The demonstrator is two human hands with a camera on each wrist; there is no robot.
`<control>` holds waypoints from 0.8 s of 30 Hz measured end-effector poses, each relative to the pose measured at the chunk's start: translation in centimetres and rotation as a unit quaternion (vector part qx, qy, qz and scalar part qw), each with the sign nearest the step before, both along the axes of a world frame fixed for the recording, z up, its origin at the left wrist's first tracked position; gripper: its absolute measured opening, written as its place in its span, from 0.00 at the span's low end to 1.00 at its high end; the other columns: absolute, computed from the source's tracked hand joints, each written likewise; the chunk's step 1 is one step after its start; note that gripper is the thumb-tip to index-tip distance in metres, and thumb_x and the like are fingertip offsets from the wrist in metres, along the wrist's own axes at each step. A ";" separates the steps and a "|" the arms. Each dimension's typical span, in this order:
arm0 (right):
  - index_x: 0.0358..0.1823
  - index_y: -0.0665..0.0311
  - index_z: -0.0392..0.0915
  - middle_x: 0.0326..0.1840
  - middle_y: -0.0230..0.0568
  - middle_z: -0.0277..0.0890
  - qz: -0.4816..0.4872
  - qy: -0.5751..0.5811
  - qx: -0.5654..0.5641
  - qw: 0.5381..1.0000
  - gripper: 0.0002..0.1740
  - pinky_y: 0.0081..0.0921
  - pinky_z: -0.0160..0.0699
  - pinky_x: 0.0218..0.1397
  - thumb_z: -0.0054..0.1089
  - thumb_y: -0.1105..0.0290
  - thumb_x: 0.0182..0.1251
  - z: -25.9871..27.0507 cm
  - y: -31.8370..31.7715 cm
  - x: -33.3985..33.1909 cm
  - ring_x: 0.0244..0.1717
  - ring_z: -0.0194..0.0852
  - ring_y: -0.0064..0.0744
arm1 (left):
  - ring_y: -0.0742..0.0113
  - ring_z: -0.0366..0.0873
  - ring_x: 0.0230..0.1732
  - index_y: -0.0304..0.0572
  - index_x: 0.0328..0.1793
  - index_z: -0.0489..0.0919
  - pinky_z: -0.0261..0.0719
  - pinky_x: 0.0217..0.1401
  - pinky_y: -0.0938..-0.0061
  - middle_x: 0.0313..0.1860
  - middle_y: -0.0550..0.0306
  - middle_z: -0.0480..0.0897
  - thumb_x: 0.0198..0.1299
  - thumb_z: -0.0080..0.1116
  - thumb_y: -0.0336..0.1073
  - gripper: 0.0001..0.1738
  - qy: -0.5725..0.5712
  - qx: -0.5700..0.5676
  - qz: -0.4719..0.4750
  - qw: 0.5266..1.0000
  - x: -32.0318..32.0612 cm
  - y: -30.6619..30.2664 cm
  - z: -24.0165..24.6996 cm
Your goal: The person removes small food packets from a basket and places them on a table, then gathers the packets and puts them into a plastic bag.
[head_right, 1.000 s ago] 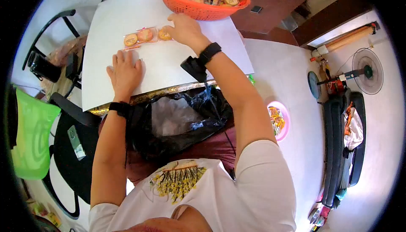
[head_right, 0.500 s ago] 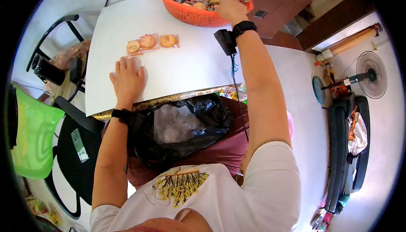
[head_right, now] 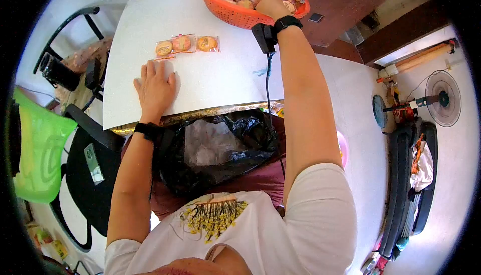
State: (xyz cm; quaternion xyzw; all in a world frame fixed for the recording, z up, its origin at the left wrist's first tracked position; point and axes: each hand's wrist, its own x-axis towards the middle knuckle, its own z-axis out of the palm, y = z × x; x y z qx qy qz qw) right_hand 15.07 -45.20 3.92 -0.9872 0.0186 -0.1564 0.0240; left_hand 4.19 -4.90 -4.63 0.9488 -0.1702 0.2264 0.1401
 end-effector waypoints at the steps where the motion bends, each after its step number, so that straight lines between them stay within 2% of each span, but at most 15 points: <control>1: 0.39 0.53 0.85 0.38 0.49 0.82 -0.008 -0.036 -0.051 0.998 0.14 0.38 0.78 0.46 0.56 0.71 0.51 0.0 0.4 -0.2 0.42 0.80 0.48 | 0.48 0.62 0.65 0.41 0.54 0.75 0.58 0.59 0.39 0.60 0.45 0.70 0.57 0.54 0.46 0.22 0.011 -0.003 -0.005 1.000 -0.2 0.0 0.7; 4: 0.36 0.53 0.85 0.35 0.49 0.81 -0.052 -0.136 -0.055 0.988 0.11 0.40 0.77 0.45 0.56 0.69 0.54 1.9 3.0 -3.0 0.39 0.80 0.50 | 0.50 0.63 0.62 0.41 0.51 0.76 0.60 0.57 0.41 0.57 0.46 0.71 0.56 0.55 0.45 0.21 0.015 -0.015 -0.015 1.000 -0.4 0.1 1.1; 5: 0.36 0.54 0.85 0.34 0.49 0.81 -0.035 -0.177 -0.031 0.983 0.10 0.41 0.77 0.45 0.56 0.68 0.54 2.4 3.6 -3.8 0.38 0.80 0.50 | 0.51 0.63 0.61 0.41 0.50 0.77 0.60 0.56 0.41 0.56 0.47 0.72 0.56 0.55 0.45 0.20 0.012 -0.019 -0.019 1.000 -0.3 0.1 1.0; 7: 0.34 0.55 0.84 0.33 0.50 0.81 -0.001 -0.254 0.018 0.967 0.09 0.42 0.78 0.43 0.56 0.67 0.54 3.5 4.8 -5.5 0.36 0.80 0.51 | 0.50 0.63 0.64 0.43 0.54 0.75 0.60 0.58 0.41 0.60 0.46 0.70 0.57 0.53 0.46 0.22 0.051 -0.004 -0.016 0.999 -0.4 0.1 1.6; 8: 0.34 0.58 0.84 0.32 0.46 0.81 0.030 -0.320 -0.094 0.942 0.08 0.36 0.79 0.37 0.60 0.67 0.55 4.5 5.7 -6.3 0.32 0.81 0.43 | 0.49 0.62 0.66 0.44 0.56 0.74 0.60 0.59 0.41 0.62 0.46 0.69 0.58 0.52 0.47 0.22 0.074 0.005 -0.013 0.997 -0.5 0.2 1.6; 11: 0.42 0.61 0.78 0.35 0.44 0.80 0.219 -0.309 0.030 0.925 0.13 0.33 0.76 0.42 0.64 0.67 0.56 7.2 10.1 -10.1 0.37 0.78 0.42 | 0.50 0.63 0.64 0.43 0.54 0.75 0.62 0.56 0.43 0.60 0.46 0.70 0.58 0.53 0.47 0.21 0.028 0.002 -0.011 1.000 -0.5 0.3 1.0; 12: 0.41 0.63 0.75 0.23 0.40 0.75 0.201 -0.203 0.209 0.935 0.10 0.29 0.73 0.34 0.62 0.74 0.58 6.2 12.6 -11.8 0.28 0.75 0.34 | 0.50 0.63 0.64 0.44 0.54 0.75 0.60 0.58 0.41 0.60 0.46 0.70 0.58 0.52 0.47 0.21 0.073 0.005 -0.019 0.997 -0.5 0.4 1.5; 15: 0.33 0.62 0.83 0.29 0.41 0.81 0.205 -0.188 0.232 0.932 0.06 0.26 0.77 0.31 0.63 0.69 0.54 3.9 16.9 -12.2 0.28 0.80 0.30 | 0.48 0.62 0.67 0.45 0.57 0.74 0.58 0.62 0.40 0.64 0.45 0.69 0.59 0.52 0.48 0.23 0.108 0.012 -0.010 0.994 -0.4 0.3 1.9; 18: 0.32 0.64 0.82 0.26 0.35 0.80 0.258 -0.168 0.288 0.907 0.06 0.19 0.73 0.30 0.64 0.70 0.55 1.8 19.8 -11.2 0.26 0.76 0.20 | 0.48 0.59 0.70 0.46 0.60 0.73 0.55 0.65 0.39 0.68 0.45 0.66 0.59 0.51 0.48 0.25 0.073 0.012 0.005 0.997 -0.2 0.2 0.9; 21: 0.32 0.66 0.81 0.25 0.36 0.79 0.238 -0.140 0.342 0.898 0.07 0.20 0.73 0.29 0.64 0.70 0.55 0.5 22.3 -9.5 0.25 0.75 0.21 | 0.48 0.58 0.71 0.47 0.61 0.73 0.55 0.65 0.39 0.69 0.45 0.65 0.59 0.51 0.49 0.26 0.076 0.025 0.013 0.997 -0.3 0.1 1.0; 22: 0.32 0.66 0.82 0.26 0.36 0.79 0.234 -0.162 0.359 0.889 0.08 0.21 0.74 0.30 0.65 0.68 0.55 -0.5 22.5 -8.7 0.26 0.75 0.21 | 0.48 0.58 0.71 0.46 0.61 0.73 0.55 0.65 0.39 0.69 0.45 0.65 0.59 0.51 0.49 0.25 0.081 0.020 0.009 0.996 -0.3 0.1 1.1; 24: 0.39 0.63 0.81 0.34 0.42 0.80 0.219 -0.068 0.388 0.893 0.11 0.27 0.76 0.41 0.63 0.66 0.57 -2.1 22.4 -8.0 0.36 0.78 0.35 | 0.48 0.58 0.71 0.46 0.60 0.73 0.54 0.65 0.39 0.68 0.45 0.66 0.59 0.51 0.49 0.25 0.092 0.009 0.002 0.996 -0.3 0.2 1.4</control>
